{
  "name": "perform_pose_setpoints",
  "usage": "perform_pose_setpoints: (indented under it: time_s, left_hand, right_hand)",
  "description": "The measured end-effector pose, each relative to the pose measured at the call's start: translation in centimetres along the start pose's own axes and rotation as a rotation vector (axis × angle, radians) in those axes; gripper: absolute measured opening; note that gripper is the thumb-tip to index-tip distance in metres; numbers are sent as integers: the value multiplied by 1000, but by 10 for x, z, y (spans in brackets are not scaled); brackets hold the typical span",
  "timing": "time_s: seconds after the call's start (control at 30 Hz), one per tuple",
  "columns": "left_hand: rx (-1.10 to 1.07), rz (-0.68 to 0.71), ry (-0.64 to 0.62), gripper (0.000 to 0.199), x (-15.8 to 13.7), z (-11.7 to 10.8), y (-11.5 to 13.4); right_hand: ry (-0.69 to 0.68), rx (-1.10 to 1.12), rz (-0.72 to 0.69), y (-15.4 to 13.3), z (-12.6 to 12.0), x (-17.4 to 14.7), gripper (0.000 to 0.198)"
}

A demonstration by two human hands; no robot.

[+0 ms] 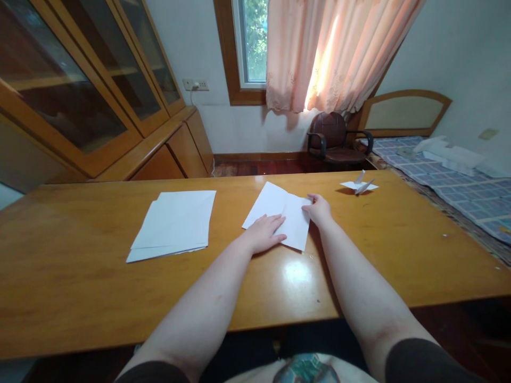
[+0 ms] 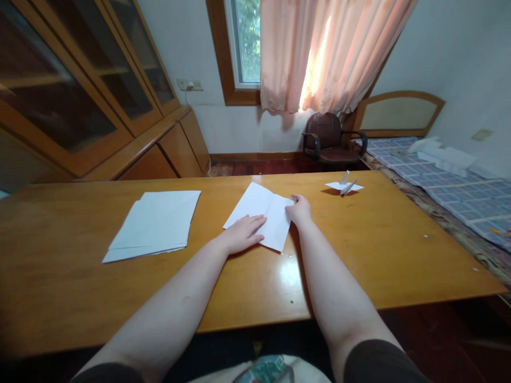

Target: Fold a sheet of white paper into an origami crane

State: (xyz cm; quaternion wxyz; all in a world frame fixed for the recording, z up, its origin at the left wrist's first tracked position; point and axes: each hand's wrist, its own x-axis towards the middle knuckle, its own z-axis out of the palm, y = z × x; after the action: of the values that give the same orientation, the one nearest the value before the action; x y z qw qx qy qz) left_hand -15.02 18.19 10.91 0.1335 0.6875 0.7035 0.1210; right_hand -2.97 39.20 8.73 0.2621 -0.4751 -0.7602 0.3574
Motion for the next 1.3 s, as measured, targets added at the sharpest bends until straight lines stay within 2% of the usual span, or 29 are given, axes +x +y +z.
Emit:
perform_pose_setpoints:
  time_s: [0.1, 0.17, 0.2, 0.27, 0.33, 0.43, 0.63, 0.73, 0.83, 0.97, 1.13, 1.3]
  left_hand:
    - [35, -104, -68, 70, 2, 8, -6]
    - [67, -135, -81, 73, 4, 12, -6]
    - [79, -153, -82, 73, 4, 13, -5]
    - [97, -207, -76, 73, 6, 15, -1]
    - [111, -268, -66, 75, 8, 17, 2]
    - [123, -343, -41, 81, 10, 20, 3]
    - [110, -599, 69, 78, 6, 18, -13]
    - [80, -674, 129, 71, 3, 11, -22]
    - [15, -668, 233, 57, 1, 3, -34]
    - [-154, -566, 364, 42, -1, -5, -57]
    - [-262, -613, 400, 38, -5, -5, -76]
    - [-352, -539, 427, 38, -7, -6, -75]
  right_hand:
    - [82, -222, -77, -1, -4, -2, 53]
    - [91, -341, -181, -7, -2, -9, 51]
    - [27, -365, -275, -11, 1, -14, 50]
    - [-297, -359, -529, -19, 11, -25, 44]
    - [-571, -376, -638, -25, 21, -34, 40]
    - [-637, -470, -578, -28, 27, -38, 44]
    - [-424, -671, -319, -19, 9, -26, 52]
    - [-399, -696, -247, -15, 4, -22, 57]
    - [-419, -702, -255, -12, 4, -19, 57]
    - [-423, -693, -287, -9, 5, -16, 55]
    - [-422, -660, -301, -7, 3, -14, 51]
    - [-421, -655, -305, -6, 2, -13, 48]
